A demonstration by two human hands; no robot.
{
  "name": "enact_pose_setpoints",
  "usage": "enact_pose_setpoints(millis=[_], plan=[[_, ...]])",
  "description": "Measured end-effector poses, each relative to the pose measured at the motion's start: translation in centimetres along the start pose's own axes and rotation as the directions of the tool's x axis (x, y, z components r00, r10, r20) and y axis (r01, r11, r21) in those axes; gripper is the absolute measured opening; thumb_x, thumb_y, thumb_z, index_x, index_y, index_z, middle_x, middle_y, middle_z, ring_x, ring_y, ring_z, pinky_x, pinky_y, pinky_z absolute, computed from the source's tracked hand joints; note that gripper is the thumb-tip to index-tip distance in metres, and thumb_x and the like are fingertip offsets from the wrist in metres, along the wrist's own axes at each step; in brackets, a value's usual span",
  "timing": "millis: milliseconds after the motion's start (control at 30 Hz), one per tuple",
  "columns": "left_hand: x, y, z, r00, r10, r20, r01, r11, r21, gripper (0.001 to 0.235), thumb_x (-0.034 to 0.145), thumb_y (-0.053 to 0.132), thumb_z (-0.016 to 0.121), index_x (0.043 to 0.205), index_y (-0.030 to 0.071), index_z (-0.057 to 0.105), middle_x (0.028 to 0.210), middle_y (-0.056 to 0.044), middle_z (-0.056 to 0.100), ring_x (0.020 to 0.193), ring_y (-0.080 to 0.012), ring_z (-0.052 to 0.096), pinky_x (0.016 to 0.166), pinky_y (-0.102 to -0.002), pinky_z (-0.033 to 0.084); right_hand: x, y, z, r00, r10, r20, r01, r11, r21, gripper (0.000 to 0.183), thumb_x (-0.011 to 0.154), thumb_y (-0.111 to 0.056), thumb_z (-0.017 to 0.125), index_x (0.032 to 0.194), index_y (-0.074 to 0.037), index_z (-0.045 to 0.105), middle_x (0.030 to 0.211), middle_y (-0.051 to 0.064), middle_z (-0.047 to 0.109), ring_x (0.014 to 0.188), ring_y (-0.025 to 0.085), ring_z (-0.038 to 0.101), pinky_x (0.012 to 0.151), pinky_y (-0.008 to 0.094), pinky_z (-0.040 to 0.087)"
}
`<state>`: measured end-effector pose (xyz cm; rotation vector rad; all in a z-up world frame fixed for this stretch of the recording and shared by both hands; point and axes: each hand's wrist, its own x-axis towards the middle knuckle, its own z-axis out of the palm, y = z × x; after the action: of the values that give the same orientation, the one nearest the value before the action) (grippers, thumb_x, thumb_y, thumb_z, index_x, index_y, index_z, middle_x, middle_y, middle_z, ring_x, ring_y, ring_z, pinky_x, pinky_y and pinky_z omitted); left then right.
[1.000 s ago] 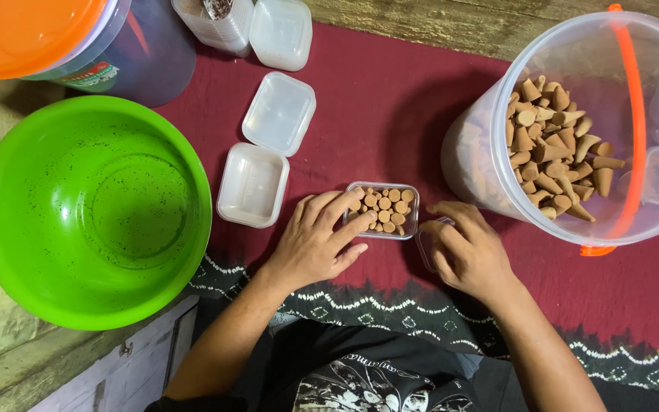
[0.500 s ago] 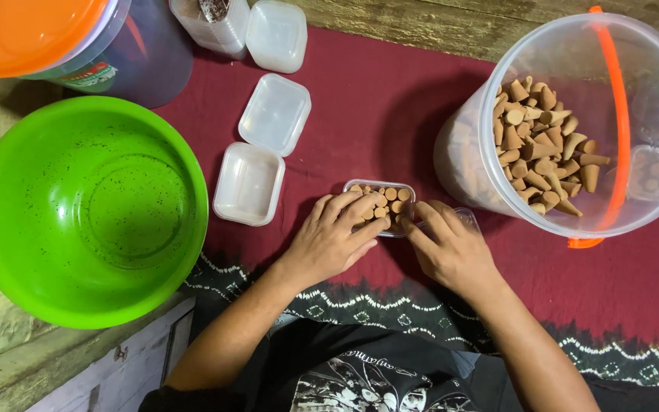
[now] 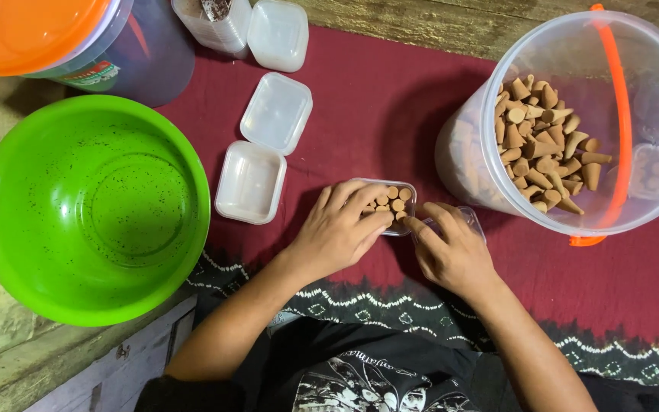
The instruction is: The person fills small plastic containers with incense cones by scooping them from a large bucket, then closes each container with a lid by hand, pressing it firmly into place.
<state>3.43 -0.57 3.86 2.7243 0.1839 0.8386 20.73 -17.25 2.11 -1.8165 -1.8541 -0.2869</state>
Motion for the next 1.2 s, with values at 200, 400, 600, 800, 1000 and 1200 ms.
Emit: enact_pose_setpoints(millis=[200,400,600,800,1000,1200], plan=[[2.9,-0.5,0.4,0.909,-0.157,0.385,0.193,0.979,-0.058,0.06,0.08,0.028,0.08,0.134,0.016,0.057,0.143,-0.01,0.044,0.128,-0.0358,0.044,0.086,-0.048,0.042,0.0,0.1,-0.3,1.0,-0.006,0.025,0.005,0.999,0.035,0.03,0.085,-0.01,0.064,0.112,-0.017,0.074,0.113,0.013,0.064,0.104,0.038,0.068,0.082,0.046,0.058],[3.6,-2.8,2.5,0.894,-0.089,0.44,0.155,0.981,-0.116,0.052,0.084,0.033,0.075,0.131,0.018,0.059,0.11,-0.003,0.068,0.107,-0.0248,0.058,0.086,-0.047,0.034,0.1,0.0,-0.3,1.0,-0.002,0.029,-0.001,0.996,0.09,0.026,0.086,-0.008,0.064,0.109,-0.014,0.075,0.113,0.015,0.064,0.104,0.041,0.068,0.083,0.049,0.058],[3.3,-3.1,3.4,0.917,-0.078,0.392,0.134,0.984,-0.117,0.048,0.083,0.038,0.073,0.126,0.02,0.06,0.1,-0.002,0.066,0.095,-0.023,0.057,0.081,-0.044,0.033,0.3,0.0,-0.4,0.999,-0.002,0.044,-0.002,0.995,0.101,0.023,0.085,-0.008,0.065,0.106,-0.012,0.075,0.114,0.015,0.066,0.101,0.039,0.068,0.082,0.05,0.057],[3.2,-3.0,2.8,0.918,-0.086,0.386,0.156,0.976,-0.153,0.05,0.085,0.039,0.073,0.129,0.018,0.06,0.103,-0.004,0.067,0.095,-0.0242,0.058,0.082,-0.045,0.035,-0.5,0.7,0.5,0.996,-0.037,0.084,0.03,0.996,0.08,0.031,0.084,-0.012,0.063,0.111,-0.019,0.076,0.117,0.011,0.065,0.103,0.035,0.067,0.087,0.049,0.056],[3.8,-3.2,1.2,0.867,-0.064,0.494,0.185,0.962,-0.201,0.063,0.085,0.035,0.068,0.143,0.017,0.052,0.122,-0.007,0.064,0.112,-0.028,0.058,0.089,-0.049,0.036,-0.4,0.7,0.5,0.998,-0.034,0.051,0.028,0.992,0.12,0.033,0.083,-0.01,0.062,0.112,-0.017,0.076,0.116,0.011,0.065,0.101,0.035,0.068,0.085,0.048,0.056],[4.9,-3.6,0.4,0.87,-0.065,0.488,0.201,0.952,-0.231,0.069,0.084,0.028,0.065,0.149,0.015,0.047,0.131,-0.011,0.062,0.121,-0.0324,0.056,0.093,-0.053,0.035,-0.9,1.2,0.4,0.999,-0.049,-0.011,0.05,0.993,0.105,0.023,0.086,-0.014,0.064,0.104,-0.016,0.077,0.113,0.011,0.066,0.099,0.034,0.068,0.087,0.047,0.055]])
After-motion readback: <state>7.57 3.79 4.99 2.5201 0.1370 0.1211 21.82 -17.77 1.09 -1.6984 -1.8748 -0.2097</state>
